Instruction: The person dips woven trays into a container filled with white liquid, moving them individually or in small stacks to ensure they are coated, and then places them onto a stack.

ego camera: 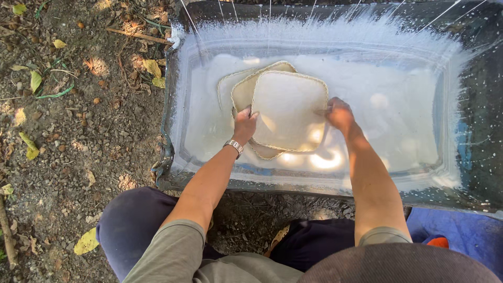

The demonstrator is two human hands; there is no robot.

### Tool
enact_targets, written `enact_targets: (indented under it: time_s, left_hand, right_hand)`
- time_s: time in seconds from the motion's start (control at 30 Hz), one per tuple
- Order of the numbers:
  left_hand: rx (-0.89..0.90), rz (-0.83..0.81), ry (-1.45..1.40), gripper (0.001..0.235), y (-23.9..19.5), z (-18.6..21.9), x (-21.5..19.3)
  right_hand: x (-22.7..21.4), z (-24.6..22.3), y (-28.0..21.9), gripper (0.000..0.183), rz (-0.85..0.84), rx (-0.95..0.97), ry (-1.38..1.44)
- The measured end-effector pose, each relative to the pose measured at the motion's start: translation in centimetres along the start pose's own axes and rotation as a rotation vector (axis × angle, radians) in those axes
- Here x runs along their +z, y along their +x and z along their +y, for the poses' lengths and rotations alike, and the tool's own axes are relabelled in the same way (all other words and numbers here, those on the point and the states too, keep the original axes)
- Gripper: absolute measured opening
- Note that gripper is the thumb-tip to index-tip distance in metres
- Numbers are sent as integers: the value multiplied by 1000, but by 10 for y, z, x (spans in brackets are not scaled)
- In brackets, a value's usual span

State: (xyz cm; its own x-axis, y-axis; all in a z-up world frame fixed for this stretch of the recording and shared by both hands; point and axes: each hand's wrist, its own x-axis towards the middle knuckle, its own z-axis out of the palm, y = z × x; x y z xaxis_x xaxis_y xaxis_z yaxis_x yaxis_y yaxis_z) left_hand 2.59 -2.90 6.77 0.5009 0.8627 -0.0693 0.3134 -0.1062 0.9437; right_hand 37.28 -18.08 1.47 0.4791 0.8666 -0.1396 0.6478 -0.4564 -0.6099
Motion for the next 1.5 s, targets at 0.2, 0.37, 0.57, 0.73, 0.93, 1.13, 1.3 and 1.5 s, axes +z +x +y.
enact_targets:
  time_s: [0.2, 0.37, 0.57, 0.73, 0.93, 1.13, 1.3, 1.5]
  left_hand:
    - [-148, 101, -164, 32, 17, -11, -24]
    - [-379, 235, -600, 25, 32, -25, -41]
    - [-304, 87, 283, 35, 8, -22, -48]
    - [-374, 200, 662, 87, -2, -12, -44]
    - [-483, 65, 664, 88, 3, -8, -37]
    - [-334, 158, 568, 73, 4, -25, -39]
    - [-194, 194, 196, 48, 21, -46, -40]
    - [-246, 211, 671, 40, 10, -33, -39]
  right_hand:
    - [-22, -55, 22, 30, 109, 27, 130]
    - [-24, -116, 50, 47, 100, -41, 176]
    - [34, -93, 22, 61, -10, -107, 168]
    - [17, -67, 25, 45, -475, 240, 447]
    - [1, -68, 39, 38, -630, 238, 138]
    - [49, -50, 17, 42, -98, -21, 333]
    - [41, -56, 31, 32, 52, -201, 187]
    - [-69, -62, 45, 21, 399, -532, 455]
